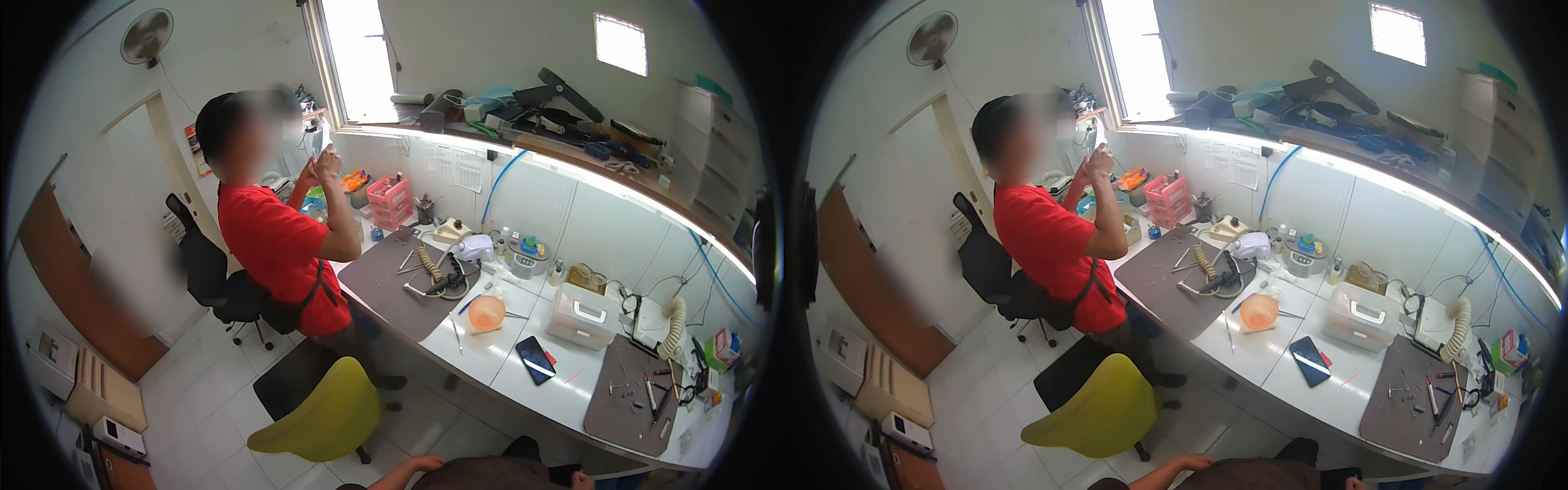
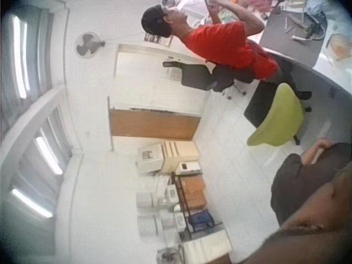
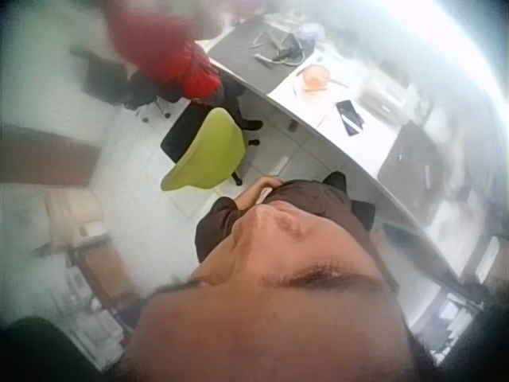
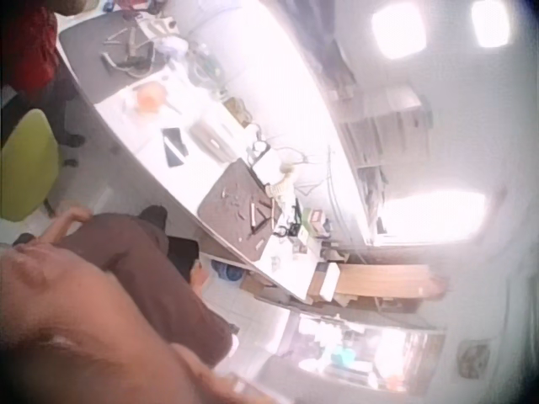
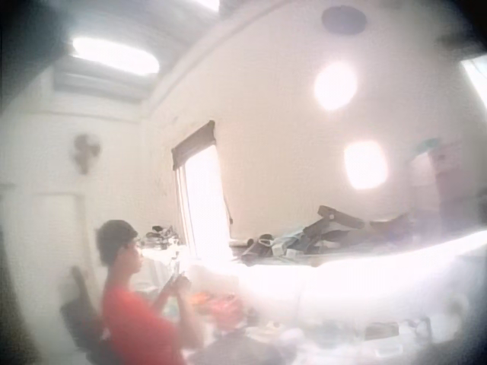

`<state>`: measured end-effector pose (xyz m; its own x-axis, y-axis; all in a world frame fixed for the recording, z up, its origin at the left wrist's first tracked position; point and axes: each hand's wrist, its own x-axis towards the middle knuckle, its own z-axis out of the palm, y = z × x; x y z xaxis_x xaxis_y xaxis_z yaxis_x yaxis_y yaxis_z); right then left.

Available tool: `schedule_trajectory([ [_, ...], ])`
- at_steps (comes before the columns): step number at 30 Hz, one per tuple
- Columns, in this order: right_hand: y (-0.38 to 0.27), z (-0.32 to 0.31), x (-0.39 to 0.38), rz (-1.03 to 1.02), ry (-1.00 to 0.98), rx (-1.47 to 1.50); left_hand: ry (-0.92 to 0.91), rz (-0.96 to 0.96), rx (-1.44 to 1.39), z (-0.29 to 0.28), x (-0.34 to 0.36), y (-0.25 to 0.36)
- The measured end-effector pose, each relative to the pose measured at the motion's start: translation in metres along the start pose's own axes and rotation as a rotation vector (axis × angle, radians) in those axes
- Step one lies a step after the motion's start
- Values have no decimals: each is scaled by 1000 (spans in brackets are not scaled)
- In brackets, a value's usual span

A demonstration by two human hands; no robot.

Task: The person handles a small gray component, then uses a rotary tool to grind a small metal piece. They open a plastic parts box, select a bit, and attach it to the rotary tool. The person continues to manipulate small components and tools on the workbench.

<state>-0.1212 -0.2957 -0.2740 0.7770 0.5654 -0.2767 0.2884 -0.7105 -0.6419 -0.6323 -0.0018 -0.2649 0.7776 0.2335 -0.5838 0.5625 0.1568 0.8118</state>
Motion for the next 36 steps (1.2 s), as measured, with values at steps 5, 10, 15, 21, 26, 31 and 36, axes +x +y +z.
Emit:
schedule_trajectory([
  [5, -215, 79, 26, -114, -495, 9, 272, -298, 352, 17, 58, -77],
  [10, -292, 39, 30, -244, -705, -71, 331, -305, 314, 35, 108, -31],
  [15, -293, 26, 76, -169, -834, -159, 479, -286, 120, 20, 111, 41],
  [21, -239, 24, 109, -44, -878, -232, 600, -174, -25, 32, 157, 85],
  [26, -188, 30, 120, 34, -891, -298, 669, -106, -88, 50, 212, 77],
  [31, -141, 25, 122, 102, -889, -356, 703, -54, -137, 77, 249, 65],
  [36, -103, 16, 129, 142, -923, -402, 745, -7, -148, 102, 256, 68],
])
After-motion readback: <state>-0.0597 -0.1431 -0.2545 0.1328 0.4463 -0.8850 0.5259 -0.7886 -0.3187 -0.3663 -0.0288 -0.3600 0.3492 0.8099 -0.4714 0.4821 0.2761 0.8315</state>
